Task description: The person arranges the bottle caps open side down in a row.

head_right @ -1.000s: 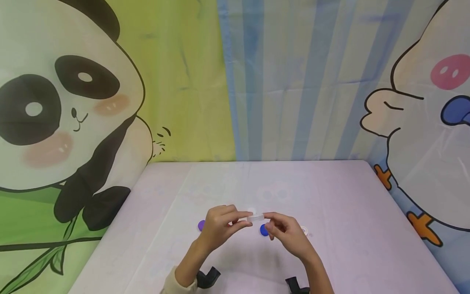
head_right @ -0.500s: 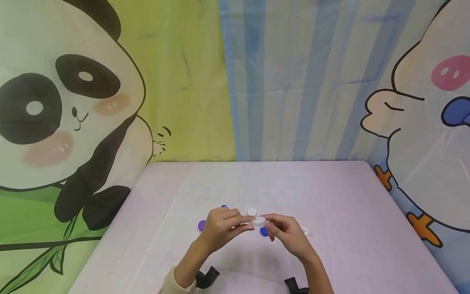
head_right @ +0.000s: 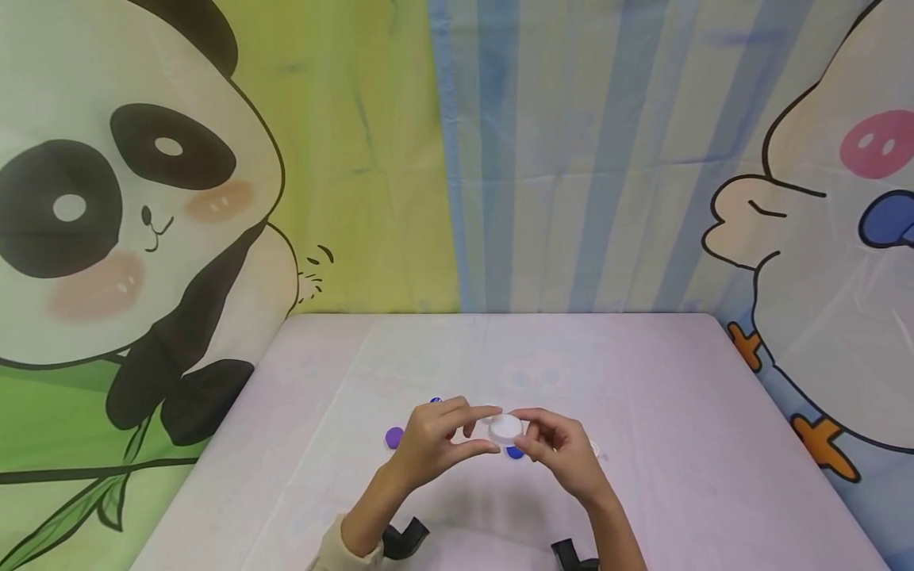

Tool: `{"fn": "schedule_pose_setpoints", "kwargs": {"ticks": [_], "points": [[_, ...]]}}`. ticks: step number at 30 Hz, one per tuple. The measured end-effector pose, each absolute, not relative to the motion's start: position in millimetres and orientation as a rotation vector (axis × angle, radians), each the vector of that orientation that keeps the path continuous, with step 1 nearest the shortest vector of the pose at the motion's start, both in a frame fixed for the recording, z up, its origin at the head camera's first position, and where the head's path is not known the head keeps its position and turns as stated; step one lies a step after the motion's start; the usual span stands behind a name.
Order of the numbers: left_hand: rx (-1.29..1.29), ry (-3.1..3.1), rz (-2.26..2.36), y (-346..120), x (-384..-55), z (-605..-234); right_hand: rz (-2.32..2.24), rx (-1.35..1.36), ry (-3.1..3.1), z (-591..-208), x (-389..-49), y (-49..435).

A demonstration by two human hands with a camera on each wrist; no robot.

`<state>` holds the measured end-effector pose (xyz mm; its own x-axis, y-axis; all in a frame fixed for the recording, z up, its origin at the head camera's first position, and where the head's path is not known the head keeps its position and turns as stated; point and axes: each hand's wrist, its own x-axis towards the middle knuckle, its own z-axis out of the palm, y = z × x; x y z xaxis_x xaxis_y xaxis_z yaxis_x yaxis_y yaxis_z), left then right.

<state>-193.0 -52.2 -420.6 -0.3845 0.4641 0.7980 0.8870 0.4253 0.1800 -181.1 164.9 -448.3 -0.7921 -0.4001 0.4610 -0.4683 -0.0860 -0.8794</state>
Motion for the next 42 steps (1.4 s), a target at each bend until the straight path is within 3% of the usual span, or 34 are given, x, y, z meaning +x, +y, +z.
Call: {"fn": "schedule_pose_setpoints", "kwargs": {"ticks": [7, 19, 25, 30, 42], "points": [[-0.996, -2.119, -0.94, -51, -194, -422, 1.959, 0.949, -2.016, -452, -185, 166], [-0.995, -2.179, -0.897, -49, -193, -424, 1.873, 0.91, -2.014, -456, -185, 168], [-1.006, -2.167, -0.892, -46, -195, -425, 1.731, 0.885, -2.078, -441, -180, 166], [-1.015, -2.181, -0.901, -33, -207, -430, 1.537, 0.787, -2.202, -432, -180, 177], [-0.948, -2.536, -0.664, 15, -257, -466, 1.178, 0.437, -2.611, -468, -218, 223]]}}
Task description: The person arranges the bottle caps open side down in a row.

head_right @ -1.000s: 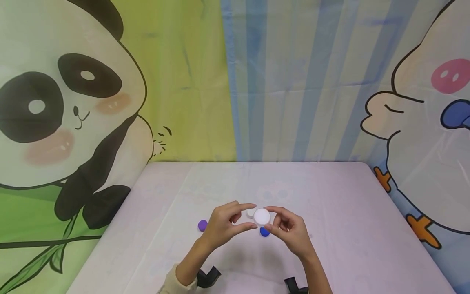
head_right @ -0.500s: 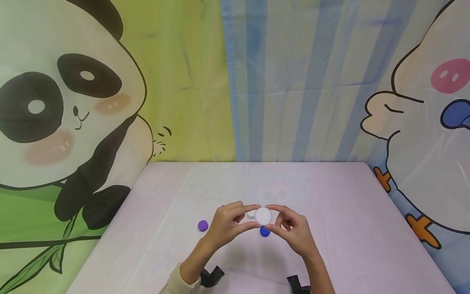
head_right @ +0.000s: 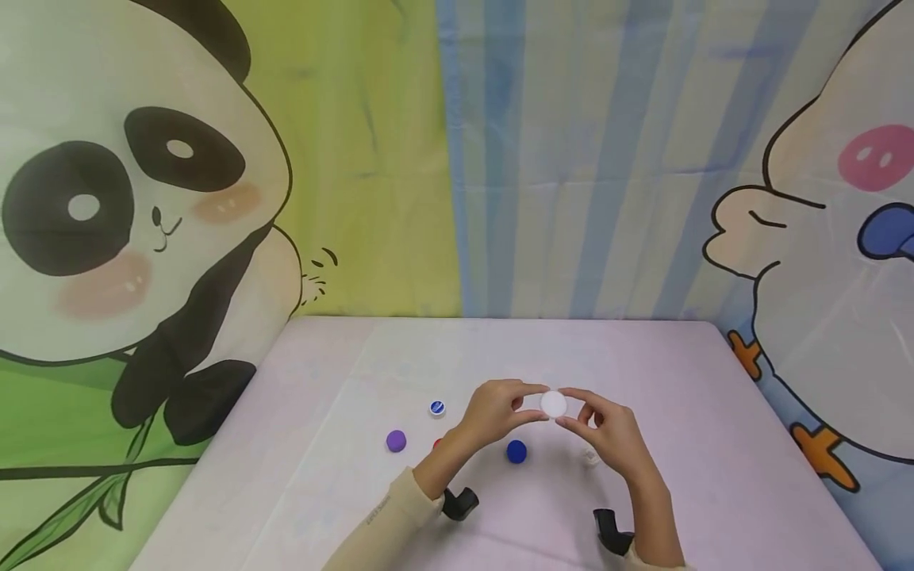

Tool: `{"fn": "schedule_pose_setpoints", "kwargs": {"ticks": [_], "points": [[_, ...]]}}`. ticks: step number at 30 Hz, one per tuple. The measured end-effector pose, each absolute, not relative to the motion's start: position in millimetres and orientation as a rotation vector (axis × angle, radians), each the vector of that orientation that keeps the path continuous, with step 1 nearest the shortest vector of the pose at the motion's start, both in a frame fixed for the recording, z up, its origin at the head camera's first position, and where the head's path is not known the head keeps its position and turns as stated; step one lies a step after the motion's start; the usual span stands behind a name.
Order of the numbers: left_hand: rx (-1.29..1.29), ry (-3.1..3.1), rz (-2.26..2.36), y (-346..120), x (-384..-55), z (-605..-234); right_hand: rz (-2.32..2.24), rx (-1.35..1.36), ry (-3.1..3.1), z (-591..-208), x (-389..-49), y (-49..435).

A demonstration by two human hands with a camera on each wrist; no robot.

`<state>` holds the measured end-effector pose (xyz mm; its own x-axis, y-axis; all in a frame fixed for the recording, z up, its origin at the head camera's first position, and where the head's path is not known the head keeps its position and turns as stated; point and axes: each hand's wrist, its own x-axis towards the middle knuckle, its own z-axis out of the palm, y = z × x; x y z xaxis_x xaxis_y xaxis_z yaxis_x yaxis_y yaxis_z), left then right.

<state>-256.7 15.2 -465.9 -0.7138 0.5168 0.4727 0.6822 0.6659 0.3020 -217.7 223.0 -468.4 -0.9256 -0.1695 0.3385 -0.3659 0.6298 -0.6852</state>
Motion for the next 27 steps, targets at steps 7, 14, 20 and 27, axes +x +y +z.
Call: {"fn": "schedule_pose_setpoints", "kwargs": {"ticks": [7, 14, 20, 27], "points": [[-0.829, -2.76, -0.548, 35, -273, -496, 1.224, 0.359, -2.785, -499, -238, 232], [-0.711, -2.856, -0.411, 47, -277, -515, 1.188, 0.327, -2.913, -517, -246, 233], [-0.693, -2.908, -0.335, 50, -276, -523, 1.213, 0.311, -2.951, -524, -248, 232], [-0.682, -2.926, -0.291, 54, -277, -526, 1.173, 0.302, -2.979, -529, -250, 231]]}}
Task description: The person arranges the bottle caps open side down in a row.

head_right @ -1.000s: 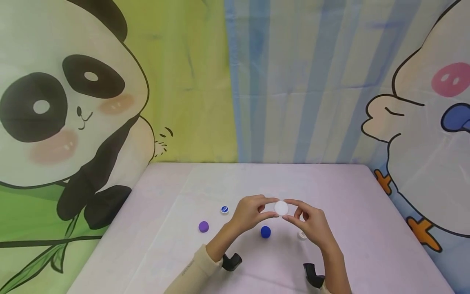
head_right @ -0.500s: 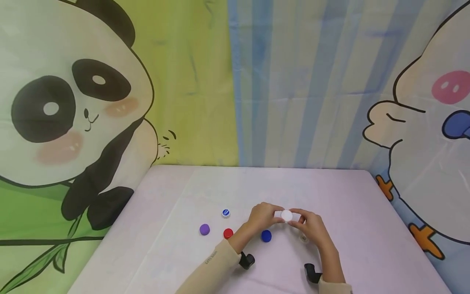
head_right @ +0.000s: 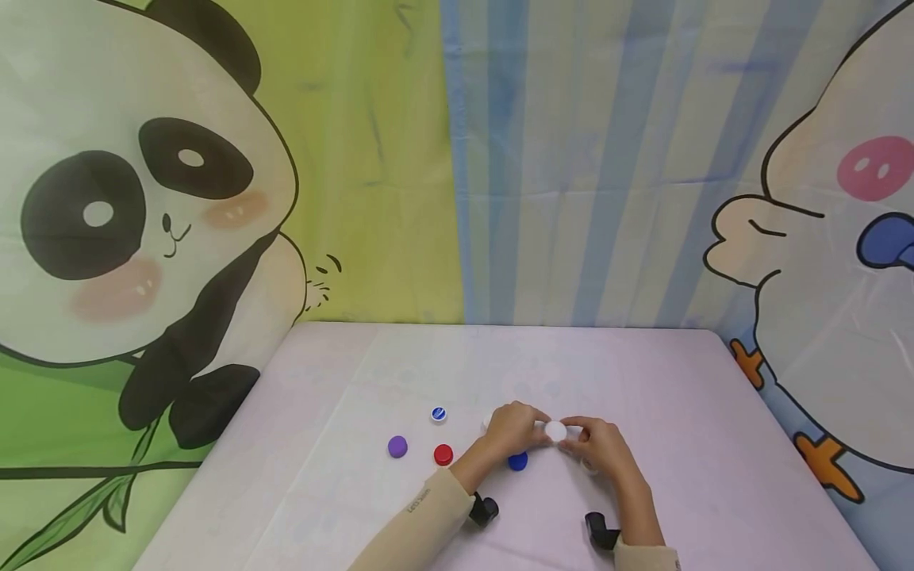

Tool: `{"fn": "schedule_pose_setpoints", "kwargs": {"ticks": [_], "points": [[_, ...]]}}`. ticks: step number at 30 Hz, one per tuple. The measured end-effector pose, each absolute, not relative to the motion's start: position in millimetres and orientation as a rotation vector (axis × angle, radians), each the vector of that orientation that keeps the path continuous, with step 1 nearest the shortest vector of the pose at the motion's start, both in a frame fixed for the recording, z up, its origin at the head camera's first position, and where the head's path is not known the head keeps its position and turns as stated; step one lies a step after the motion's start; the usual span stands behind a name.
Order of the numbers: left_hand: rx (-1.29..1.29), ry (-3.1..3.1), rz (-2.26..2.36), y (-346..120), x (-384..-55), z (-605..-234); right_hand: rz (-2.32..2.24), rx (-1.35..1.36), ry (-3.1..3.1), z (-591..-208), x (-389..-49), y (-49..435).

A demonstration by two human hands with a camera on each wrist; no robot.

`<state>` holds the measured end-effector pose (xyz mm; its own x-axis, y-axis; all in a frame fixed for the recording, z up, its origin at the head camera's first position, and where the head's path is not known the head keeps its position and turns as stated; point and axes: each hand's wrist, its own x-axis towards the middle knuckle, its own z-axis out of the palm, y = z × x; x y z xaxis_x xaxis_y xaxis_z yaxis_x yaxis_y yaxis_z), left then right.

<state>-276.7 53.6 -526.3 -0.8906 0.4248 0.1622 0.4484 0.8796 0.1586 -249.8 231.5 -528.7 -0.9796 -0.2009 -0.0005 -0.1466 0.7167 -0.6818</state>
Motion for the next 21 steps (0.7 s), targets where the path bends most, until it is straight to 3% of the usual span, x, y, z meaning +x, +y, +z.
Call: {"fn": "schedule_pose_setpoints", "kwargs": {"ticks": [21], "points": [[-0.726, -2.996, -0.082, 54.5, -277.5, -522.2, -1.068, -0.265, 2.839, -523.2, -249.2, 230.9]]}}
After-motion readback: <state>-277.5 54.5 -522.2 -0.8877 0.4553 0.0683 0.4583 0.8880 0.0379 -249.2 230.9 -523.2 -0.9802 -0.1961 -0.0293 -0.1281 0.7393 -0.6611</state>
